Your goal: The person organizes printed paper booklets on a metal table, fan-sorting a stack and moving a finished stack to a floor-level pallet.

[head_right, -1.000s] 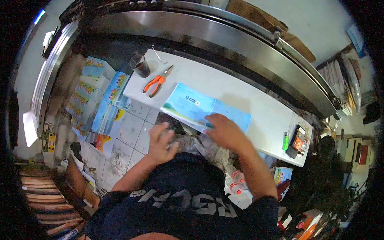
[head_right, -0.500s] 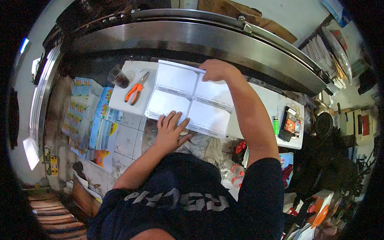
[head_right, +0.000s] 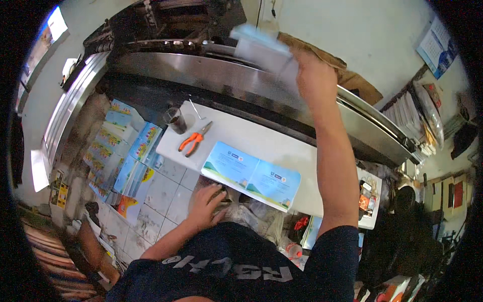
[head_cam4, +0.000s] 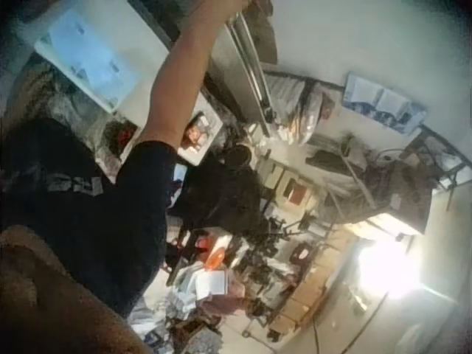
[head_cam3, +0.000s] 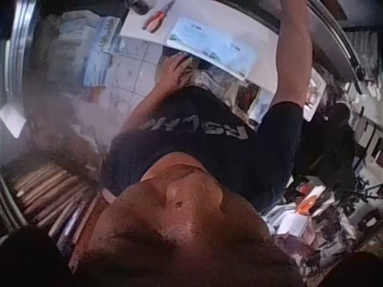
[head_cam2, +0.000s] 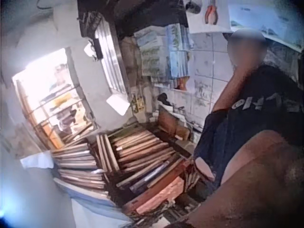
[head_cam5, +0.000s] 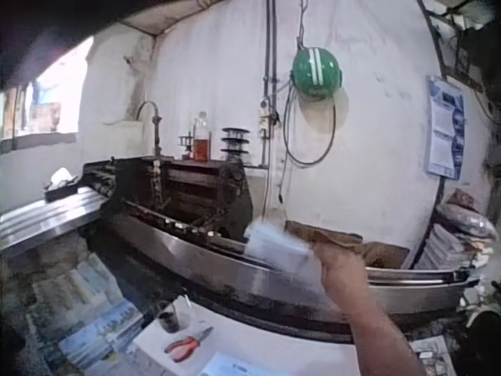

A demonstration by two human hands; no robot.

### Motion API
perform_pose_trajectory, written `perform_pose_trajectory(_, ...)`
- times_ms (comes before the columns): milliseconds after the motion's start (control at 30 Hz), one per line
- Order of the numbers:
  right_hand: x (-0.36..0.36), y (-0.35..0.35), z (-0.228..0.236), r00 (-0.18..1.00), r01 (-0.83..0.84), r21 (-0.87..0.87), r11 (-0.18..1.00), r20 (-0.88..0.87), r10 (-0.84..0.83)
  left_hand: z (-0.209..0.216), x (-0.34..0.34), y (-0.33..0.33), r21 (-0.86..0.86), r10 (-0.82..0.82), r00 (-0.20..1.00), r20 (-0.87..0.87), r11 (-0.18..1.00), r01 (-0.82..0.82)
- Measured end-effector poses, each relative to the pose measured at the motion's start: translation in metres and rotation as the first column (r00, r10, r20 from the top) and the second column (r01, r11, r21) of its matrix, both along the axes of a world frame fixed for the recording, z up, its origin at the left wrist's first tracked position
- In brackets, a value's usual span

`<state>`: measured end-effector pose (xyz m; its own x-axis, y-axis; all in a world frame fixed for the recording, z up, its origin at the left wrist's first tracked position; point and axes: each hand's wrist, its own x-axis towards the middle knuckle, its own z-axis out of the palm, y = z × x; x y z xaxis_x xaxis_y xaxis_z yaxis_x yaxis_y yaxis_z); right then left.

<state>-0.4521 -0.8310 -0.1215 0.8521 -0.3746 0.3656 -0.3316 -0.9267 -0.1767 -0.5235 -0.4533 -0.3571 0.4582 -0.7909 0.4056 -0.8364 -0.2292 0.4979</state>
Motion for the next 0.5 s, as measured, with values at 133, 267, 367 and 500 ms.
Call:
perform_pose_trajectory(133,0.055,-0.019,-0.011,0.896,0.005,-0.507,0.862,0.386,0.222,-0.012,-0.005,0.026,0.01,0.052,0.998,-0.031,0.999,-0.052)
perform_pose_trajectory(267,0.092,-0.03,-0.097,0.991,-0.081,-0.387,0.918,0.07,0.117,-0.021,0.004,0.041,0.039,0.078,0.992,-0.095,0.996,-0.074)
perform_pose_trajectory(367,0.078,-0.018,-0.148,0.973,-0.2,-0.34,0.919,-0.176,0.147,-0.035,0.007,0.072,0.019,0.191,0.963,-0.192,0.981,-0.191)
perform_pose_trajectory(500,0.032,0.022,-0.17,0.968,-0.246,-0.23,0.942,-0.115,0.225,-0.038,0.013,0.092,0.094,0.309,0.9,-0.307,0.951,-0.294)
